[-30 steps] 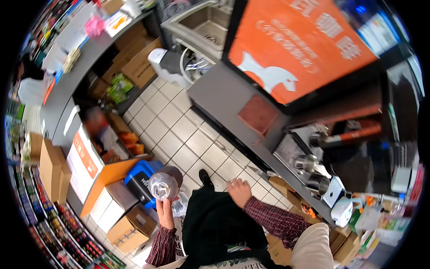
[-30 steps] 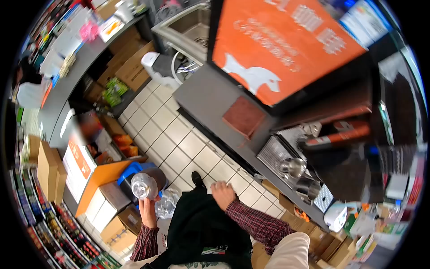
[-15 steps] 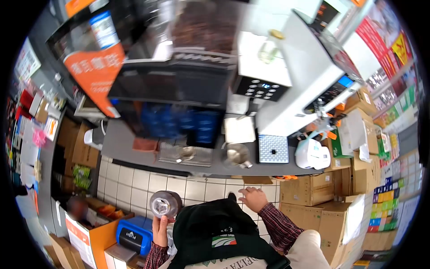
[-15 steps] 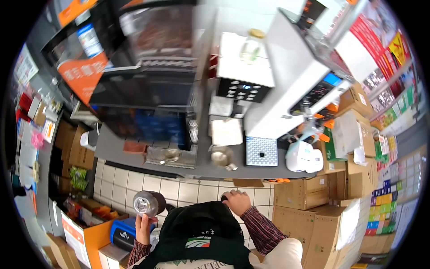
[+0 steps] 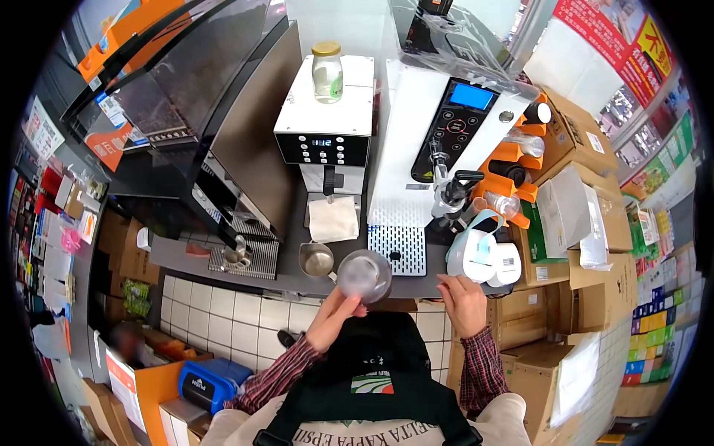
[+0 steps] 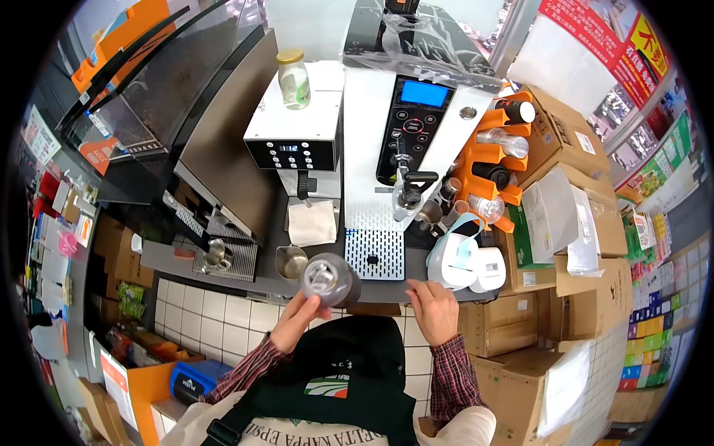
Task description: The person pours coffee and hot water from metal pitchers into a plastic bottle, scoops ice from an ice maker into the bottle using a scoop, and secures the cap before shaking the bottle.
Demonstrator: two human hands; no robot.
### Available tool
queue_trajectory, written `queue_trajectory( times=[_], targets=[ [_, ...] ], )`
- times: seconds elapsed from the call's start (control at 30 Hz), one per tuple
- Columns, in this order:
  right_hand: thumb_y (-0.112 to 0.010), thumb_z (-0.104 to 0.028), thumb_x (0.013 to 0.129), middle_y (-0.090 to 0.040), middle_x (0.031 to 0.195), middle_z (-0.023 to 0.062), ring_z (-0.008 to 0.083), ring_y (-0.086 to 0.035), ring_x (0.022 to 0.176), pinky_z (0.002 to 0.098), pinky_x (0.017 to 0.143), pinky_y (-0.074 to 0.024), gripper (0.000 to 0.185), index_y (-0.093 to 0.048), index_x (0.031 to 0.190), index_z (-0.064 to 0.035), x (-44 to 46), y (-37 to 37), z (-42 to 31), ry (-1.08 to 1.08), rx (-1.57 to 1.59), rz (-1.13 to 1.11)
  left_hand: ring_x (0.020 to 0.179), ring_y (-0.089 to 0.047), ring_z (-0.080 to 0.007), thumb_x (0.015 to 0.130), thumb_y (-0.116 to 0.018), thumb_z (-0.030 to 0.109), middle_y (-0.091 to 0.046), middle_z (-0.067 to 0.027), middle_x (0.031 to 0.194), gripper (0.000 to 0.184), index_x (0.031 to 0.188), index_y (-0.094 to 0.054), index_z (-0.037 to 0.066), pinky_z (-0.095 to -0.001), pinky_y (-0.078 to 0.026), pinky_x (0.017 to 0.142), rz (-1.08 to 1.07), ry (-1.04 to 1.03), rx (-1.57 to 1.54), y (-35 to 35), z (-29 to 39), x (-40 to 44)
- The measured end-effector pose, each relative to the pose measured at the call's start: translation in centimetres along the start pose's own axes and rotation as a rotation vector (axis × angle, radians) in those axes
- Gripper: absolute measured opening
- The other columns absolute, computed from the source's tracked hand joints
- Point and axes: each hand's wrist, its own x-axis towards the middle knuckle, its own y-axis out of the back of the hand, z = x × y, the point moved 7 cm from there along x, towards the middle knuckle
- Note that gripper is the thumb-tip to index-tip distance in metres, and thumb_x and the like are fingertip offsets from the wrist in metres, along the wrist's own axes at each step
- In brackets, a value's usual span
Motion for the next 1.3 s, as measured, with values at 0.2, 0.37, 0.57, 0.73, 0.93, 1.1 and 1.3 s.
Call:
queue_trajectory(
  times=[0.2,0.37,0.57,0.73,0.93,1.1,1.3],
  targets=[
    [-0.067,-0.014,0.086,-0.062,0.081,0.0093,0.0293,-0.06,0.075,0.0393,0.068,-0.0461,0.016,-0.068,0.1,-0.0073,-1.8,-0.8,1.9,-0.002,0.034,-0.048,0.095,-0.057,-0.0117,0.101,-0.052,0.035,-0.057,-0.0064,0.114,0.048,0.133,-0.045,0.001,-0.0298,-0.048,0.089,0.042,0.061,-0.028,-1.9,-2.9,2.6],
    [-0.066,-0.011,0.086,-0.062,0.084,0.0106,0.0307,-0.059,0.079,0.04,0.072,-0.0451,0.016,-0.067,0.101,-0.0058,-2.6,-2.3,1.6,-0.002,0.094,-0.071,0.096,-0.059,-0.0139,0.1,-0.052,0.038,-0.057,-0.0086,0.117,0.054,0.137,-0.041,-0.001,-0.0307,-0.05,0.089,0.118,0.117,-0.057,1.7,-3.8,-1.5],
    [-0.064,-0.012,0.088,-0.061,0.084,0.0102,0.031,-0.059,0.079,0.0404,0.072,-0.0435,0.014,-0.066,0.1,-0.0055,-1.8,-5.7,-0.6,0.076,0.139,-0.175,0.092,-0.06,-0.0157,0.098,-0.054,0.045,-0.059,-0.0122,0.114,0.063,0.137,-0.042,-0.003,-0.0308,-0.051,0.087,0.518,0.023,-0.025,12.2,-4.0,-12.7],
    [-0.066,-0.014,0.087,-0.061,0.082,0.0081,0.0279,-0.058,0.078,0.0391,0.07,-0.042,0.015,-0.066,0.099,-0.0067,0.9,-7.3,-6.3,0.248,0.117,-0.17,0.088,-0.057,-0.014,0.098,-0.051,0.048,-0.057,-0.008,0.105,0.058,0.129,-0.047,-0.001,-0.0308,-0.05,0.086,0.805,-0.108,0.021,23.4,-2.1,-18.3],
    [-0.067,-0.015,0.086,-0.06,0.08,0.0067,0.0266,-0.057,0.076,0.0387,0.071,-0.0414,0.016,-0.066,0.1,-0.0079,1.0,-9.3,-13.0,0.318,0.134,-0.206,0.083,-0.058,-0.0155,0.097,-0.056,0.042,-0.054,-0.0056,0.1,0.045,0.119,-0.052,0.003,-0.0327,-0.05,0.081,0.954,-0.298,-0.085,37.9,-0.8,-15.5],
    [-0.067,-0.015,0.085,-0.061,0.081,0.0066,0.0271,-0.058,0.078,0.0397,0.073,-0.0416,0.017,-0.067,0.101,-0.0081,-0.5,-11.2,-15.6,0.236,0.119,-0.285,0.084,-0.058,-0.0167,0.094,-0.062,0.04,-0.052,-0.0055,0.102,0.047,0.12,-0.052,0.003,-0.0329,-0.05,0.08,0.984,-0.357,-0.16,48.0,-1.3,-11.7],
    [-0.066,-0.014,0.086,-0.064,0.081,0.0081,0.0298,-0.061,0.078,0.041,0.078,-0.0436,0.016,-0.067,0.1,-0.0074,-1.8,-12.9,-18.3,0.125,0.097,-0.351,0.09,-0.058,-0.0195,0.09,-0.067,0.035,-0.054,-0.0091,0.124,0.057,0.133,-0.047,0.003,-0.033,-0.051,0.082,1.059,-0.323,-0.15,55.9,-1.5,-10.2]
  ],
)
